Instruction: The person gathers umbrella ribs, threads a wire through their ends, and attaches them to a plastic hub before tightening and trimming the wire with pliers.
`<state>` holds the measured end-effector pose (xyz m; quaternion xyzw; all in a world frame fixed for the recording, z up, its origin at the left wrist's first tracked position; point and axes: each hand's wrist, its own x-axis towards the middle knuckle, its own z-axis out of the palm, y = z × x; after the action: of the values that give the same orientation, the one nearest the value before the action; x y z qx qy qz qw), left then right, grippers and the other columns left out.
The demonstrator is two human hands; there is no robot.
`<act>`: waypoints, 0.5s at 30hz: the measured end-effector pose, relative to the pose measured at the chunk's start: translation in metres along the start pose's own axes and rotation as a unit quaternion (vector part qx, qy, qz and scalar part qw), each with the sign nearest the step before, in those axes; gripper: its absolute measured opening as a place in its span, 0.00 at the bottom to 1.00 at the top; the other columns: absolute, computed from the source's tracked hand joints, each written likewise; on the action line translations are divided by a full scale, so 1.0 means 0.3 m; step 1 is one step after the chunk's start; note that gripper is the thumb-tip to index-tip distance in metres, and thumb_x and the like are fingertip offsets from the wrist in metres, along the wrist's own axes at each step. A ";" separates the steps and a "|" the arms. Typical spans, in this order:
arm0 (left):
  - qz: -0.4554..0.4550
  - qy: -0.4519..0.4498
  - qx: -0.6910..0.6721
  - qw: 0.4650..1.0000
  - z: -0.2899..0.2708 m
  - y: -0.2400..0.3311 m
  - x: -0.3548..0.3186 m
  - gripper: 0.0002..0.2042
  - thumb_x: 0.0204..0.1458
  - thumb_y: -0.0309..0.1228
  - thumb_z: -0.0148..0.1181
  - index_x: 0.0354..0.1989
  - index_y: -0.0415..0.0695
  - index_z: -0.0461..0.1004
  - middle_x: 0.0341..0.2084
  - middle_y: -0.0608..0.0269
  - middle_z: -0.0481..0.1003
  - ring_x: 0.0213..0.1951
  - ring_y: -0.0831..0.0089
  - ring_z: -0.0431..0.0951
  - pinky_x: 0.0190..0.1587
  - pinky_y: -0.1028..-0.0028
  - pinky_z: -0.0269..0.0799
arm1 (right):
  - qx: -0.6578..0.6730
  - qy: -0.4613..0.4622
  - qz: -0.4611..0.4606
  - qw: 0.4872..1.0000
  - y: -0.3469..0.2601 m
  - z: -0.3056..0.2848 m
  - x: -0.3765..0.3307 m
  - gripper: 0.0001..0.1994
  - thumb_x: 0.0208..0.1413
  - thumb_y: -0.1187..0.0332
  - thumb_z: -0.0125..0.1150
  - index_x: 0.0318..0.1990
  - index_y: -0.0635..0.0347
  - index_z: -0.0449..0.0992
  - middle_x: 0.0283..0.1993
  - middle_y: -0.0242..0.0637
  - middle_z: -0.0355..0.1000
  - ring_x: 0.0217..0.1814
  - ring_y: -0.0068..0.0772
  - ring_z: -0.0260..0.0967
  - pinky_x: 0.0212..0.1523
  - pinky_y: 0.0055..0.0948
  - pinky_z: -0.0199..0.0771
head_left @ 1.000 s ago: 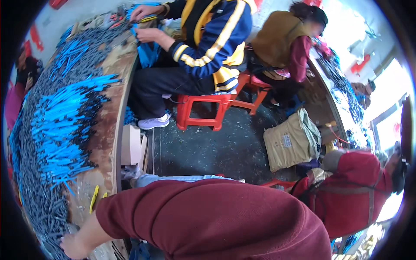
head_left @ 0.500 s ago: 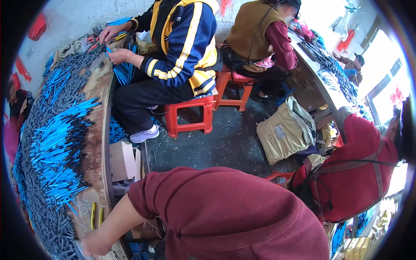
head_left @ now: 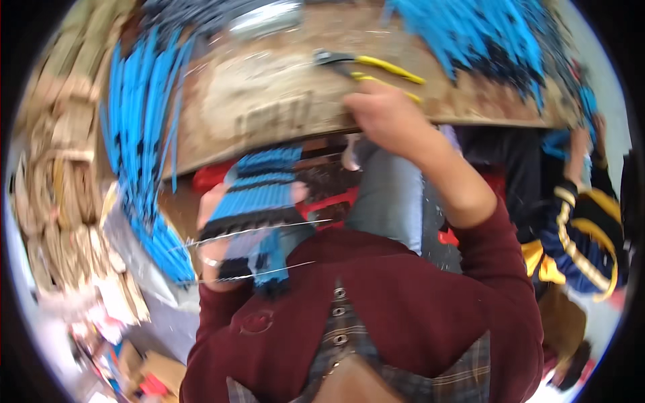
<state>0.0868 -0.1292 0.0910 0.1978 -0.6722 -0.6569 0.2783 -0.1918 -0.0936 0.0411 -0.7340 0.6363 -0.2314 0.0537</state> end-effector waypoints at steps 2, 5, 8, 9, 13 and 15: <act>-0.056 0.030 -0.025 0.998 0.005 0.017 -0.013 0.16 0.49 0.33 0.52 0.40 0.32 0.71 0.38 0.48 0.74 0.36 0.59 0.77 0.39 0.69 0.74 | 0.029 0.014 -0.038 0.999 -0.013 0.014 0.014 0.07 0.44 0.76 0.53 0.32 0.60 0.74 0.28 0.44 0.66 0.31 0.47 0.67 0.31 0.38 0.67; -0.124 0.022 -0.084 0.988 -0.001 0.022 -0.005 0.13 0.44 0.31 0.55 0.34 0.34 0.76 0.32 0.52 0.77 0.34 0.61 0.78 0.39 0.68 0.73 | 0.016 -0.006 -0.011 1.000 -0.059 0.004 0.031 0.08 0.45 0.75 0.56 0.35 0.59 0.76 0.27 0.42 0.67 0.31 0.44 0.67 0.31 0.36 0.67; 0.121 -0.017 0.041 0.992 -0.039 -0.052 0.016 0.12 0.45 0.33 0.56 0.31 0.35 0.76 0.31 0.52 0.77 0.32 0.59 0.78 0.37 0.68 0.74 | -0.006 -0.003 0.014 1.000 -0.069 0.007 0.032 0.07 0.45 0.75 0.56 0.34 0.59 0.77 0.26 0.41 0.67 0.30 0.44 0.67 0.31 0.36 0.67; 0.242 -0.038 0.104 0.964 -0.041 -0.076 0.014 0.12 0.45 0.34 0.56 0.30 0.36 0.75 0.30 0.52 0.77 0.32 0.58 0.78 0.37 0.67 0.74 | -0.009 -0.005 0.014 1.000 -0.071 0.004 0.032 0.07 0.45 0.75 0.56 0.34 0.59 0.77 0.26 0.41 0.67 0.30 0.44 0.67 0.31 0.36 0.67; 0.294 0.084 -0.064 0.950 0.021 -0.202 -0.019 0.11 0.44 0.35 0.57 0.25 0.38 0.74 0.26 0.55 0.76 0.28 0.59 0.78 0.32 0.67 0.74 | -0.006 -0.008 0.007 1.000 -0.080 0.003 0.045 0.08 0.45 0.75 0.56 0.34 0.59 0.76 0.26 0.41 0.67 0.30 0.44 0.67 0.32 0.36 0.67; 0.277 0.025 -0.020 0.960 -0.024 -0.170 -0.005 0.10 0.44 0.34 0.57 0.24 0.39 0.73 0.25 0.56 0.76 0.27 0.59 0.77 0.30 0.68 0.73 | -0.011 -0.007 0.015 1.000 -0.078 0.007 0.045 0.08 0.45 0.74 0.56 0.35 0.59 0.76 0.26 0.42 0.67 0.30 0.44 0.67 0.32 0.36 0.67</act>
<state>0.0874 -0.1369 0.0402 0.0147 -0.6802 -0.5620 0.4704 -0.1685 -0.1027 0.0518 -0.7264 0.6494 -0.2184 0.0534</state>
